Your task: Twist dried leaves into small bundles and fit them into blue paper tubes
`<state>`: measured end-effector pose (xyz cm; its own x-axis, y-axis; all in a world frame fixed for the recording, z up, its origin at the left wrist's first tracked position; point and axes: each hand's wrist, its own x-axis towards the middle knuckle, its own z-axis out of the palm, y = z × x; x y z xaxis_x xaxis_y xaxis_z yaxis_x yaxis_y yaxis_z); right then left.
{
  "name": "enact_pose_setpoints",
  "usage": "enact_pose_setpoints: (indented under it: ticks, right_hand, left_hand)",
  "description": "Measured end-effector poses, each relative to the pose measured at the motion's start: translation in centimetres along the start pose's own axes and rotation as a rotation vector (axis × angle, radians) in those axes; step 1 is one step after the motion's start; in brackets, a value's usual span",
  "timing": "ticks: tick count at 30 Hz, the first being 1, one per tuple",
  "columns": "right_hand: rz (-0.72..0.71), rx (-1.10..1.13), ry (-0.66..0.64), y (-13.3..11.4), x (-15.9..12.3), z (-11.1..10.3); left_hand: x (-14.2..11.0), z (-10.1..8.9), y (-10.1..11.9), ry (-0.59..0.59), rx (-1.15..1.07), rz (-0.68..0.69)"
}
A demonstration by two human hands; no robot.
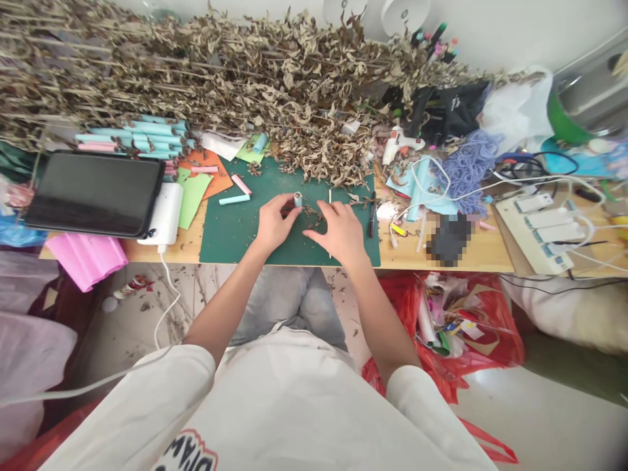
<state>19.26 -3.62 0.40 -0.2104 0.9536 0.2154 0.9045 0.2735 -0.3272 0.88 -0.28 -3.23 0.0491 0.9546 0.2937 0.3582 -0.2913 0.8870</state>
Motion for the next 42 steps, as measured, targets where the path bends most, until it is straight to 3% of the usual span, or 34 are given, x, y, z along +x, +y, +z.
enact_pose_setpoints:
  ticks: [4,9,15,19,29,37,42]
  right_hand:
    - [0.041,-0.032,-0.040,-0.7,0.2,0.9]
    - [0.026,0.101,-0.069,-0.3,1.0,1.4]
    - [0.062,0.472,0.221,-0.5,1.7,0.2]
    - [0.093,0.619,0.285,-1.9,2.5,-0.2]
    - [-0.011,0.446,0.214,-2.3,2.3,1.1]
    - [0.056,0.589,0.144,-2.2,2.9,1.2]
    - [0.050,0.588,0.209,-2.5,3.1,1.0]
  left_hand:
    - [0.0,0.0,0.0,0.000,0.011,0.001]
    - [0.0,0.0,-0.2,-0.016,0.011,0.018]
    - [0.0,0.1,-0.5,-0.054,0.005,0.048]
    - [0.1,0.0,-0.4,-0.085,0.011,0.062]
    - [0.1,-0.2,-0.1,-0.090,0.046,0.073]
    - [0.1,-0.2,-0.1,-0.080,0.060,0.098]
    - [0.1,-0.2,-0.1,-0.105,0.060,0.084]
